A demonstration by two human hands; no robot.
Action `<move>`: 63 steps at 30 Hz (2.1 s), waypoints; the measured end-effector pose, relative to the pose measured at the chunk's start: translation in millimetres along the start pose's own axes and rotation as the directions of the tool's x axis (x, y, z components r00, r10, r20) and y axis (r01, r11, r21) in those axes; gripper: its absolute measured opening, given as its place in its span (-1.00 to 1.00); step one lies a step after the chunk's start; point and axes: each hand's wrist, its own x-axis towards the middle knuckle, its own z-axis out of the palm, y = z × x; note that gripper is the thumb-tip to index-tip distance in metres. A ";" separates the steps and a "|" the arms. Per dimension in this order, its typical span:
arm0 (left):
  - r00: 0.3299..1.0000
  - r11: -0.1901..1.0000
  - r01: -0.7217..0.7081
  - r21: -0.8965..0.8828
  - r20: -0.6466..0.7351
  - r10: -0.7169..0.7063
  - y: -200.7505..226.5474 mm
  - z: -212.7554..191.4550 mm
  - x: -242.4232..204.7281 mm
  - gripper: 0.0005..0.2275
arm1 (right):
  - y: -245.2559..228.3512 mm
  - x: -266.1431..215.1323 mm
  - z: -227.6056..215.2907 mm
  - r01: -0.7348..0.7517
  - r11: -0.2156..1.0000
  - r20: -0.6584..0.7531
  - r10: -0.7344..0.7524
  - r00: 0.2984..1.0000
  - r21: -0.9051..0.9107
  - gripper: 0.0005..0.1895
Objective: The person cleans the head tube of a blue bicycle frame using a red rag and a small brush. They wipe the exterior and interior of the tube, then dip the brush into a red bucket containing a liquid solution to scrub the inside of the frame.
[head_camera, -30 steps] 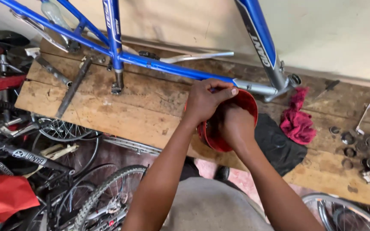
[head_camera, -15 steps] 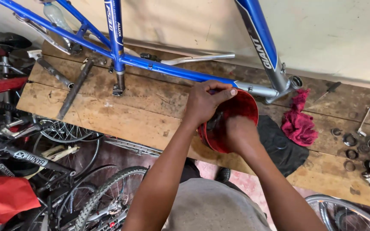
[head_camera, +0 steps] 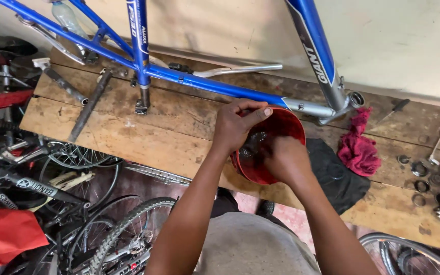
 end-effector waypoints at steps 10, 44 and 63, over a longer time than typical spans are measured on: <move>0.998 0.998 -0.055 0.011 0.002 0.055 2.4 7.2 -11.3 -0.75 | 9.1 12.0 20.8 -0.106 0.983 -0.052 0.100 0.994 -0.153 -0.73; 0.998 1.000 -0.027 0.013 0.064 0.026 -3.0 20.6 2.9 -0.73 | 8.7 -14.6 27.5 -0.020 0.997 -0.257 0.038 0.966 0.071 -0.70; 0.994 0.997 0.060 0.055 0.085 -0.064 13.0 11.7 21.5 -0.75 | -3.6 -14.3 -12.7 -0.130 0.991 -0.342 0.108 0.933 -0.042 -0.73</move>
